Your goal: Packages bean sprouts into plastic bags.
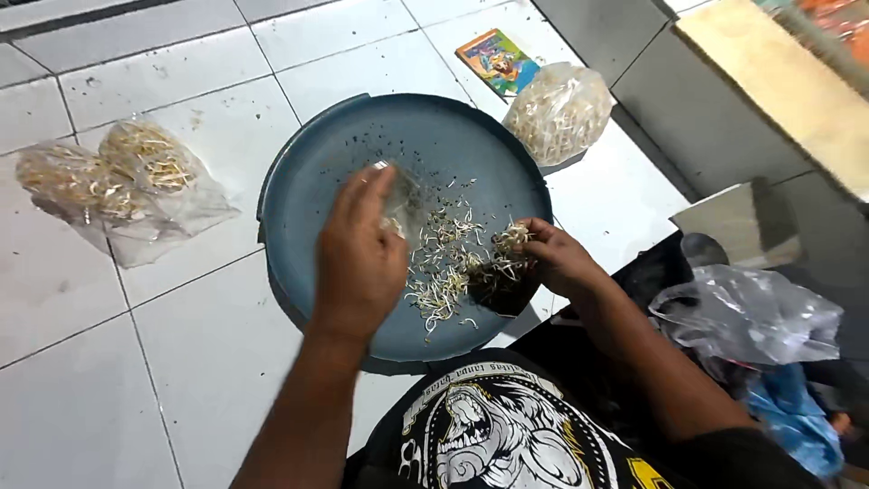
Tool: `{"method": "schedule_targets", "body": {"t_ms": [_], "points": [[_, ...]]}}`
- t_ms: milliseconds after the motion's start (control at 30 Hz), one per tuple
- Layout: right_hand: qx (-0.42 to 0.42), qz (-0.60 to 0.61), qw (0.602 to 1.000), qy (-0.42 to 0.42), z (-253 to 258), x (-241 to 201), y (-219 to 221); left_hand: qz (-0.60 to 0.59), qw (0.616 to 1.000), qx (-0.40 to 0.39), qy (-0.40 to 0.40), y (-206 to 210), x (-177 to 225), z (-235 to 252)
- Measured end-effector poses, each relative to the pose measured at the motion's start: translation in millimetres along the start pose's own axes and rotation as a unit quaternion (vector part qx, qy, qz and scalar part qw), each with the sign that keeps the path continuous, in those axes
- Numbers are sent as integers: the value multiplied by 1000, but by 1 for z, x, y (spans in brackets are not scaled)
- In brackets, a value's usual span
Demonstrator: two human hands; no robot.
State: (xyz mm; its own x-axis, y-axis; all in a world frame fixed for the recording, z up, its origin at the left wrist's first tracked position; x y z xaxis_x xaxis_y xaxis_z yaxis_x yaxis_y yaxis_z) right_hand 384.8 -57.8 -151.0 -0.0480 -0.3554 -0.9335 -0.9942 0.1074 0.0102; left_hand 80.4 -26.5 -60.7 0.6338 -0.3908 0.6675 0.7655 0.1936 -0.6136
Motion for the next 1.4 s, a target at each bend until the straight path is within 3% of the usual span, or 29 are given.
{"method": "schedule_targets", "body": {"t_ms": [133, 200, 267, 400, 533, 600, 667, 767, 867, 967, 1067, 1167, 1233, 1333, 1400], "points": [[-48, 185, 981, 8, -4, -31, 19, 24, 995, -99, -21, 72, -9, -15], [-50, 213, 976, -2, -6, -43, 41, 6, 991, -126, -48, 91, -7, -22], [-38, 164, 985, -22, -8, -49, 64, -22, 990, -117, -75, 94, -2, -24], [-38, -124, 985, -111, -6, -54, 95, -27, 995, -40, -90, 76, -1, -23], [-58, -374, 893, -241, -13, -83, 116, -34, 996, -12, -82, 57, -2, -19], [-29, -408, 858, -309, -19, -103, 119, -57, 995, 1, -79, 44, -3, -14], [22, -365, 834, -413, -22, -118, 118, -110, 990, 3, -91, 28, -2, -5], [-25, -300, 795, -527, -21, -138, 110, -209, 972, -5, -112, -5, 4, 10], [-103, -368, 756, -530, -9, -144, 111, -245, 962, -5, -124, -37, 7, 23], [-78, -465, 721, -508, 13, -136, 116, -218, 966, -17, -136, -52, -5, 31], [-65, -423, 732, -531, 20, -131, 129, -163, 982, -22, -97, -53, -31, 30], [-115, -384, 752, -524, 19, -118, 149, -7, 999, -46, -11, -52, -47, 26], [-100, -316, 778, -534, 22, -121, 157, 71, 995, -59, 29, -50, -51, 26], [-159, -230, 827, -488, 30, -120, 163, 112, 991, -40, 68, -50, -54, 24], [-121, -196, 851, -472, 35, -122, 157, 106, 991, -25, 78, -53, -49, 27]]}}
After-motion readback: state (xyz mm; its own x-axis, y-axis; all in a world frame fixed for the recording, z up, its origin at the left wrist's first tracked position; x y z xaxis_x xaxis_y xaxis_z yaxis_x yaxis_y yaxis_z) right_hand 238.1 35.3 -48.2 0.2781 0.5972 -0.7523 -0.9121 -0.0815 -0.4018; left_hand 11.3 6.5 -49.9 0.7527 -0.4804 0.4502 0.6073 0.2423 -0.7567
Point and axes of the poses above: each hand's wrist, its own z-axis towards the middle knuckle, its own y-axis out of the palm, x = y × z, the point moved 1 cm from there along z, towards the middle knuckle, and after that the axes turned 10 degrees about x, right-handed, at the moved point
